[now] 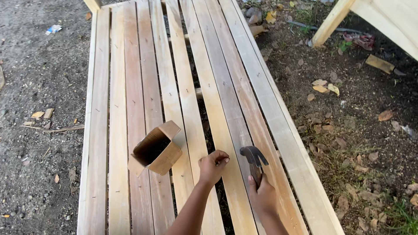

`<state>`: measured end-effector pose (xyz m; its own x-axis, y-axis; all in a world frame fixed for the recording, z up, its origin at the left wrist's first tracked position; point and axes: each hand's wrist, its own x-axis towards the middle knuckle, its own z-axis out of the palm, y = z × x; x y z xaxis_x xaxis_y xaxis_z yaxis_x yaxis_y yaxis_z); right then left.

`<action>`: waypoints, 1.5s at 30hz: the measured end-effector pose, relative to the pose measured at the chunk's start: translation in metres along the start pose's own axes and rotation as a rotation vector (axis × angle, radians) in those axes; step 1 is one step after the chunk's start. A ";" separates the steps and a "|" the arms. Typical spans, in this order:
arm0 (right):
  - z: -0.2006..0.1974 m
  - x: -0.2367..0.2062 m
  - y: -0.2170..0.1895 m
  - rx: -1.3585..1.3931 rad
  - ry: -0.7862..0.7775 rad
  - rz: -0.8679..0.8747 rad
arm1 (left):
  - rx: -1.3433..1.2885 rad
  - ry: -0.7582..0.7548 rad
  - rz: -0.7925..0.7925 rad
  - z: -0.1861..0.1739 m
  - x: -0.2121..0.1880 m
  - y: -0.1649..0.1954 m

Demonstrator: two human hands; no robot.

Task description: The person hammers nails into the wooden slats of an outdoor bench frame, taking nails one at a time from a cardboard nail box and driving them into the planks with a claw hammer. They reposition along the bench and steady the slats with their free hand between nails.

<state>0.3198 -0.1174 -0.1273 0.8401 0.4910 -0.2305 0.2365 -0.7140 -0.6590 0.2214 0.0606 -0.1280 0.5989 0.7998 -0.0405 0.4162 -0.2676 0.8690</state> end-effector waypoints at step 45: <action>-0.018 -0.026 0.025 -0.006 0.014 -0.164 | 0.033 0.156 0.147 0.027 -0.026 -0.007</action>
<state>0.3123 -0.1574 -0.1249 0.7967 0.5942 -0.1101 0.3740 -0.6279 -0.6825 0.2220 0.0269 -0.1463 0.5425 0.8237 0.1646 0.3561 -0.4030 0.8431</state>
